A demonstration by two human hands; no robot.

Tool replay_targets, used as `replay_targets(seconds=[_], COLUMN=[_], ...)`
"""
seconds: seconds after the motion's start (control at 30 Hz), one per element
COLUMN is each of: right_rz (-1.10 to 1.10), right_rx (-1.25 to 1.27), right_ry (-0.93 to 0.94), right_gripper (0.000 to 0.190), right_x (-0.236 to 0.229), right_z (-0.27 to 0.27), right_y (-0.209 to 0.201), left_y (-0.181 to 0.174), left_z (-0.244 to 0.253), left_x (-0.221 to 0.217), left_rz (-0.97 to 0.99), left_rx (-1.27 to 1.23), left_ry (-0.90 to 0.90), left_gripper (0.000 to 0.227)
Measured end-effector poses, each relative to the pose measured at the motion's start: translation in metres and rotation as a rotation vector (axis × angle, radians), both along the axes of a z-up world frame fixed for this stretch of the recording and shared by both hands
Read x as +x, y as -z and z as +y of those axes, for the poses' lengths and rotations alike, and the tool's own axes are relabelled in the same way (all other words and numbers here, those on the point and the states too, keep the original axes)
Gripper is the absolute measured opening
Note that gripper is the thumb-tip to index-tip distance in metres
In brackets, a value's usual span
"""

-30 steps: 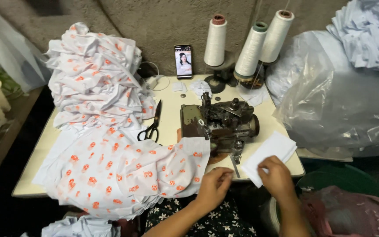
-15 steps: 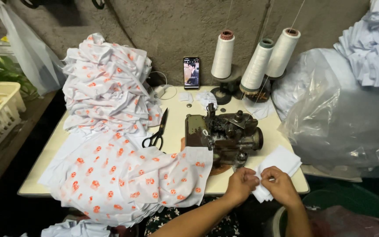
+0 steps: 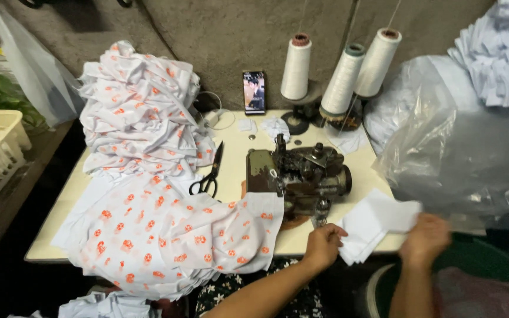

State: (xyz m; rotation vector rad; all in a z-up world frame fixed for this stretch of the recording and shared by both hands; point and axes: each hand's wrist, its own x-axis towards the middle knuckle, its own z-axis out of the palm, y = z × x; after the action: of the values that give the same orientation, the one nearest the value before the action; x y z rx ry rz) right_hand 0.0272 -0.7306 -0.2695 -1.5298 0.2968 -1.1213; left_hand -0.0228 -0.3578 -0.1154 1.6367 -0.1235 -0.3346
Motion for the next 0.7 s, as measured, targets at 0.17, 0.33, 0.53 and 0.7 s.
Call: replay_targets(seconds=[0.17, 0.33, 0.53, 0.7], right_rz=[-0.290, -0.014, 0.250, 0.457], right_rx=[0.028, -0.512, -0.579, -0.177], right_ry=[0.394, 0.198, -0.299, -1.042], right_gripper=[0.027, 0.010, 0.035, 0.152], right_x=[-0.059, -0.115, -0.150, -0.115], right_z=[0.097, 0.174, 0.313, 0.308], right_y=[-0.207, -0.236, -0.326, -0.317], left_y=[-0.010, -0.101, -0.123, -0.144], left_z=[0.015, 0.037, 0.067, 0.129], left_x=[-0.011, -0.051, -0.042, -0.022], left_rz=[-0.330, -0.467, -0.287, 0.192], left_rx=[0.163, -0.054, -0.281, -0.322], left_ry=[0.048, 0.097, 0.003, 0.159], left_gripper=[0.030, 0.045, 0.026, 0.016])
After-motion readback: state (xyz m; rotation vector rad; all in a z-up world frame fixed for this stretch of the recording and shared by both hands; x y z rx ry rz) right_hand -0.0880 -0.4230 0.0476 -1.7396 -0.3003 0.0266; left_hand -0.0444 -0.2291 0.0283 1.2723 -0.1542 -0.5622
